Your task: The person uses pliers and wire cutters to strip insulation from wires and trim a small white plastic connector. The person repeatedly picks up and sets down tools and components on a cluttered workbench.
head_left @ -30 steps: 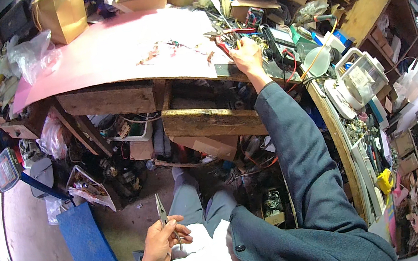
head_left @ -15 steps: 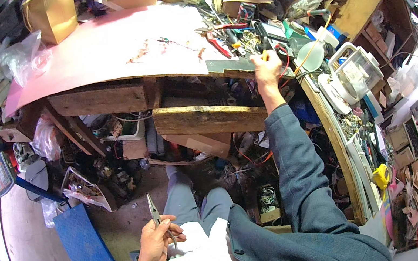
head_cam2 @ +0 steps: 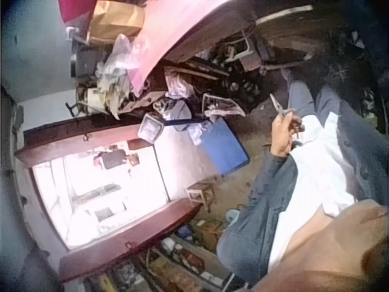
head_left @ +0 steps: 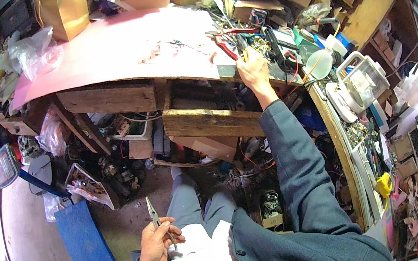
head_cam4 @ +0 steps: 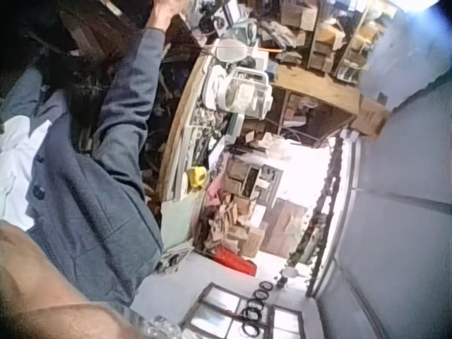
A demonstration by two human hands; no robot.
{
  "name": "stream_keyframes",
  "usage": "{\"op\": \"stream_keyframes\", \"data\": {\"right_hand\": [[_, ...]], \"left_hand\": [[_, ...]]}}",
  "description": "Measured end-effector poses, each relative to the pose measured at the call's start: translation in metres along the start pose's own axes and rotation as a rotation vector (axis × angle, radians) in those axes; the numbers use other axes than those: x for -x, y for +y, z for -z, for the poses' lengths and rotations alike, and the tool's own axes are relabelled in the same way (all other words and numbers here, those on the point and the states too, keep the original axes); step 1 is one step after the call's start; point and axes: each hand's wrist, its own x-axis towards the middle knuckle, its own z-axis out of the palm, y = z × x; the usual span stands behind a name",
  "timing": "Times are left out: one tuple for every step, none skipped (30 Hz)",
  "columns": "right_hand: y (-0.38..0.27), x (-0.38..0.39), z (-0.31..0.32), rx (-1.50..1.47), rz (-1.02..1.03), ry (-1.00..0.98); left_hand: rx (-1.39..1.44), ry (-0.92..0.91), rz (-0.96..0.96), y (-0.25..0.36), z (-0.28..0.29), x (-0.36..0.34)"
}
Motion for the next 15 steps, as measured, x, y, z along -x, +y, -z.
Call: {"op": "stream_keyframes", "data": {"right_hand": [[-0.008, 0.004, 0.003, -0.013, -0.009, 0.019], [-0.013, 0.005, 0.004, -0.025, -0.017, 0.037], [-0.015, 0.005, 0.0, -0.083, 0.011, 0.07], [-0.014, 0.004, -0.004, -0.127, 0.012, 0.055], [-0.014, 0.001, -0.008, -0.171, 0.013, 0.041], [-0.015, 0.0, -0.011, -0.215, 0.014, 0.026], [-0.019, -0.001, -0.014, -0.255, -0.007, 0.024], [-0.024, -0.001, -0.016, -0.246, -0.014, 0.01], [-0.028, -0.002, -0.018, -0.238, -0.02, -0.003], [-0.032, -0.003, -0.02, -0.235, -0.026, -0.018], [-0.031, -0.006, -0.027, -0.227, -0.043, -0.032], [-0.032, -0.007, -0.031, -0.246, -0.046, -0.029], [-0.033, -0.007, -0.032, -0.259, -0.045, -0.024], [-0.034, -0.008, -0.033, -0.272, -0.046, -0.021], [-0.033, -0.01, -0.035, -0.305, -0.023, -0.003]], "left_hand": [[0.001, 0.002, 0.002, 0.0, 0.0, 0.0], [0.001, 0.003, 0.004, 0.0, -0.001, 0.0], [0.001, 0.005, 0.005, 0.0, -0.001, 0.0], [-0.007, -0.003, 0.009, -0.001, -0.002, -0.001], [-0.015, -0.01, 0.013, -0.001, -0.004, -0.004], [-0.023, -0.018, 0.016, -0.002, -0.006, -0.005], [-0.031, -0.033, 0.02, -0.003, -0.006, -0.006], [-0.039, -0.047, 0.024, -0.003, -0.006, -0.007], [-0.047, -0.062, 0.027, -0.003, -0.007, -0.007], [-0.049, -0.062, 0.025, -0.002, -0.007, -0.005], [-0.052, -0.061, 0.022, 0.0, -0.008, -0.003], [-0.054, -0.06, 0.02, 0.001, -0.008, -0.002], [-0.049, -0.057, 0.018, 0.0, -0.007, -0.002], [-0.044, -0.054, 0.016, -0.002, -0.005, -0.003], [-0.04, -0.051, 0.014, -0.003, -0.004, -0.003]]}}
